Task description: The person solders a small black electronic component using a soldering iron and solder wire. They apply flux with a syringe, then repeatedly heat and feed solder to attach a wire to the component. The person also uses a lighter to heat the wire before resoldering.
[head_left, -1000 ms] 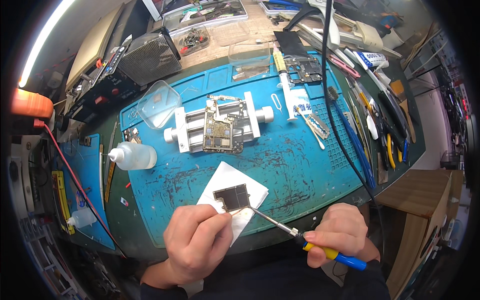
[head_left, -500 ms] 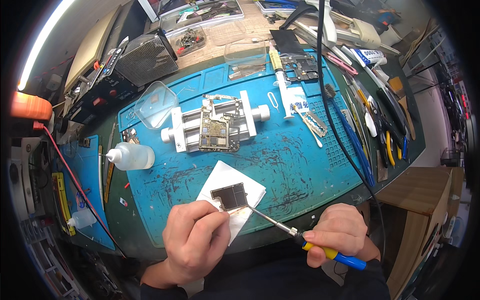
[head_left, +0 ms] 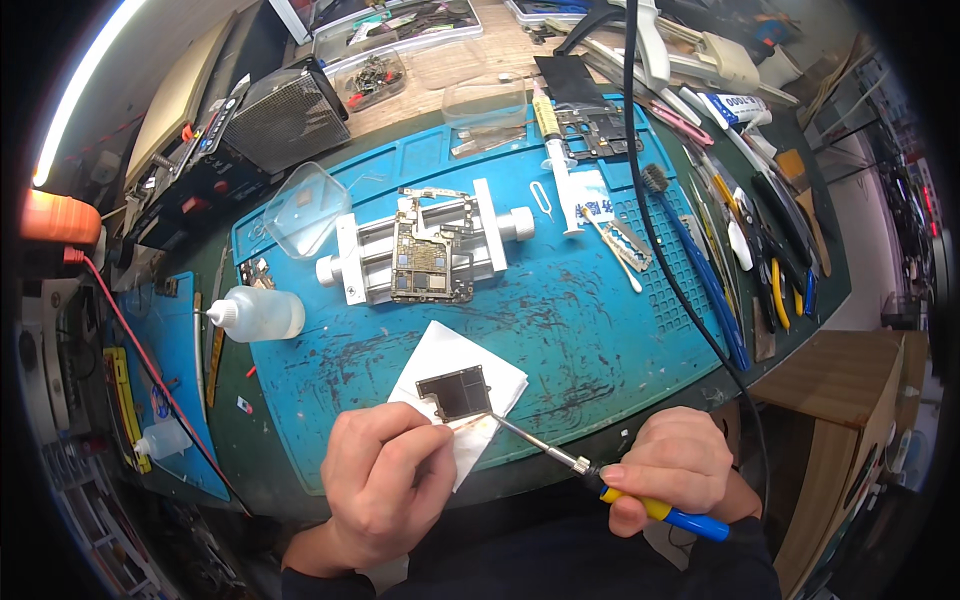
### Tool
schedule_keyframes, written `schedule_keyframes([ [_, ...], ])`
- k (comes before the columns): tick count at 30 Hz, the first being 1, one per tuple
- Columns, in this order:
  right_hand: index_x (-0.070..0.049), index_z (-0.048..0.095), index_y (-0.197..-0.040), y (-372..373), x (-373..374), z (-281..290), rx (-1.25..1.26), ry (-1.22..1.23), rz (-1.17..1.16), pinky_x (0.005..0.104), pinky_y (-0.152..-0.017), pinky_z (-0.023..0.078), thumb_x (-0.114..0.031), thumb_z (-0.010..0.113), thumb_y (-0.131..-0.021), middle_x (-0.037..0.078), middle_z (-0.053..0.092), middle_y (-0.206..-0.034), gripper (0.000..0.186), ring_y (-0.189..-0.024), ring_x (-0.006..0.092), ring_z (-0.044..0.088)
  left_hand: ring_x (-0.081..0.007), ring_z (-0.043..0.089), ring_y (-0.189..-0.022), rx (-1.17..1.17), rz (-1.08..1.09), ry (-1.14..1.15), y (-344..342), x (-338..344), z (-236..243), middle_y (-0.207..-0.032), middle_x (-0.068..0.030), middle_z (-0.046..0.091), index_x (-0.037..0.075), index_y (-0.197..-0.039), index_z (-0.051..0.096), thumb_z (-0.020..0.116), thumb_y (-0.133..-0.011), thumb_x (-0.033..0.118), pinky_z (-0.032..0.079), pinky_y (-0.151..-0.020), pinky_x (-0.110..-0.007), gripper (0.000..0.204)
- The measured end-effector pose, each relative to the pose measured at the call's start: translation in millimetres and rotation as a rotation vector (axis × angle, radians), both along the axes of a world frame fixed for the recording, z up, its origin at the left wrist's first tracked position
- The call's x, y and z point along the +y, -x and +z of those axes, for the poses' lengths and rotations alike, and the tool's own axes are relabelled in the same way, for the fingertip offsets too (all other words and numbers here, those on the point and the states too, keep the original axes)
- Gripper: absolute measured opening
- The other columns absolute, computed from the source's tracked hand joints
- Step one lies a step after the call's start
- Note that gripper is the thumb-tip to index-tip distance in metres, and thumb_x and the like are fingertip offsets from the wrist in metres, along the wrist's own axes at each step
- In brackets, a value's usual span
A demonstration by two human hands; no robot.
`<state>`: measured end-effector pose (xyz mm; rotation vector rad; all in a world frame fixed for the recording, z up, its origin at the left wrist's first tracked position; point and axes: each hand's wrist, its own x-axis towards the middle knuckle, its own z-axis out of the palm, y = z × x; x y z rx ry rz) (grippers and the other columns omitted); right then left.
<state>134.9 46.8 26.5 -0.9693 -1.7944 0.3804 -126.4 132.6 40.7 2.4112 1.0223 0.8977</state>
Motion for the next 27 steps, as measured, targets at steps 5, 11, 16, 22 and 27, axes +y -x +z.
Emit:
schedule_keyframes([
  [5,-0.001,0.074,-0.098,-0.1,-1.2,-0.1,0.002,-0.001,-0.007,0.0231,-0.041,0.042,-0.015,0.076,-0.087,0.001,0.066,-0.068,0.018,-0.047,0.0117,0.056,-0.0251,0.062,-0.077,-0.003,-0.016,0.000,-0.2,0.9,0.5,-0.092,-0.0067,0.065,0.004,-0.093,0.070,0.079,-0.063,-0.011,0.049,-0.063,-0.034,0.035],
  [11,-0.001,0.074,-0.100,-1.1,-0.5,0.9,-0.015,0.004,-0.003,0.0235,-0.042,0.043,-0.014,0.076,-0.086,0.001,0.066,-0.069,0.019,-0.048,0.0121,0.057,-0.0251,0.062,-0.077,0.003,0.004,-0.009,-0.7,0.5,0.5,-0.092,-0.0068,0.065,0.004,-0.093,0.070,0.080,-0.065,-0.010,0.049,-0.063,-0.034,0.034],
  [16,-0.001,0.074,-0.101,-0.3,-0.5,2.1,-0.010,0.017,-0.005,0.0237,-0.043,0.043,-0.014,0.077,-0.086,0.001,0.066,-0.070,0.020,-0.049,0.0125,0.057,-0.0252,0.062,-0.077,0.006,0.020,-0.005,-0.7,-0.1,0.0,-0.092,-0.0071,0.065,0.004,-0.094,0.070,0.081,-0.065,-0.010,0.049,-0.062,-0.034,0.034],
  [22,-0.001,0.074,-0.101,-0.3,0.7,1.1,-0.008,0.018,0.010,0.0238,-0.042,0.042,-0.014,0.078,-0.086,0.002,0.066,-0.070,0.020,-0.049,0.0126,0.057,-0.0255,0.062,-0.078,0.002,0.013,0.009,1.0,-0.3,0.1,-0.093,-0.0073,0.065,0.004,-0.093,0.070,0.081,-0.065,-0.010,0.048,-0.063,-0.034,0.033],
  [27,-0.002,0.074,-0.101,0.1,0.4,1.5,0.001,0.018,-0.002,0.0236,-0.042,0.041,-0.014,0.078,-0.086,0.001,0.066,-0.070,0.020,-0.048,0.0122,0.057,-0.0255,0.062,-0.077,-0.002,0.005,0.012,1.3,0.3,0.1,-0.093,-0.0072,0.065,0.004,-0.094,0.069,0.080,-0.066,-0.010,0.048,-0.063,-0.035,0.033],
])
